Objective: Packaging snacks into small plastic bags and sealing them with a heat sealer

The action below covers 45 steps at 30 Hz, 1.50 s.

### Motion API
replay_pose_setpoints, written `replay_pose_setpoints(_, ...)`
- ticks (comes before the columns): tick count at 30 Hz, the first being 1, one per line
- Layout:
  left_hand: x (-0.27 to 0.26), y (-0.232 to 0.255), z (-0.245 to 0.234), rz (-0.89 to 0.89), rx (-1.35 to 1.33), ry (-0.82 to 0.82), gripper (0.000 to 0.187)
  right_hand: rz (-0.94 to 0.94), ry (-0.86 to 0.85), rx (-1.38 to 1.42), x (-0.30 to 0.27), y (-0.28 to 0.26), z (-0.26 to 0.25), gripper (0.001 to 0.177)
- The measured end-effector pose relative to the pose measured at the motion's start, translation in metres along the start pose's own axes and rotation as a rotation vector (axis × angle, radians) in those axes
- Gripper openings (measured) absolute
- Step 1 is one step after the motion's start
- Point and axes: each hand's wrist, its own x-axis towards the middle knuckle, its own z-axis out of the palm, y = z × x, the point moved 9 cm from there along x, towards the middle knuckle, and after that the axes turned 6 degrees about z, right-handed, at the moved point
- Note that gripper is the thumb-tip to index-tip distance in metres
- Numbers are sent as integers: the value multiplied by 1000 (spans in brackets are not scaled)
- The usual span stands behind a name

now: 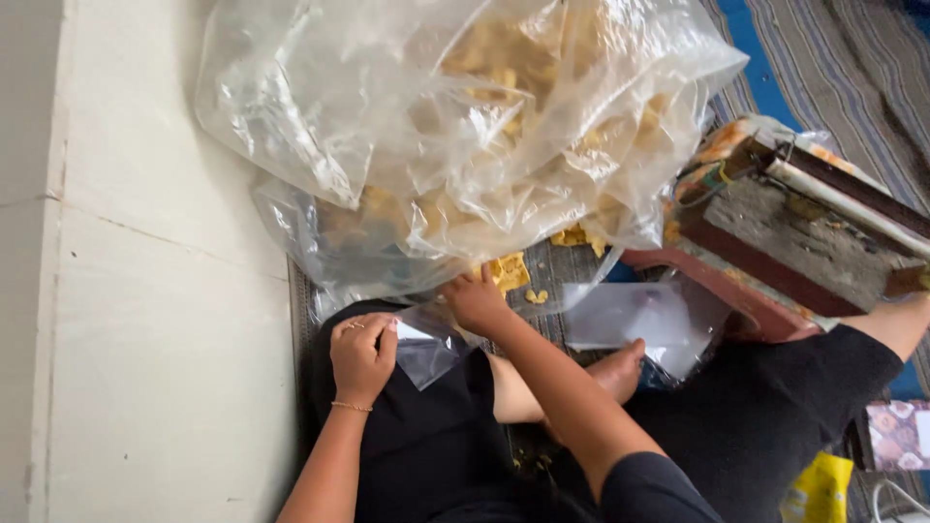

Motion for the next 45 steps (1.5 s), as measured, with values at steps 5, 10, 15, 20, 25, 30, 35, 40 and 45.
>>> replay_pose_setpoints(5,1,1,-3,-20,-36,15,10,54,2,-107,17,26,49,31)
replay_pose_setpoints(10,3,-1,-1,-25,-69,-11,10,109,45,-141,-28,56,6,28)
replay_pose_setpoints(15,7,8,-17,6,-101,47,8,158,249,-24,-96,100,-11,28)
replay_pose_setpoints(20,1,-1,-16,-44,-120,88,13,619,176,414,-143,182,30,59)
replay_pose_setpoints(25,1,-1,-15,-61,-102,85,13,740,127,538,-116,182,16,54)
replay_pose_setpoints(30,2,-2,-13,-67,-85,67,11,897,-72,375,-98,198,52,64)
replay_pose_setpoints(35,1,-5,-10,-102,-106,28,8,943,1,549,-102,237,97,23)
replay_pose_setpoints(40,-1,-4,-11,-83,-58,62,9,970,122,1083,-119,256,70,35)
replay_pose_setpoints(45,1,-2,-12,-72,-47,80,9,951,-60,702,-127,289,137,35)
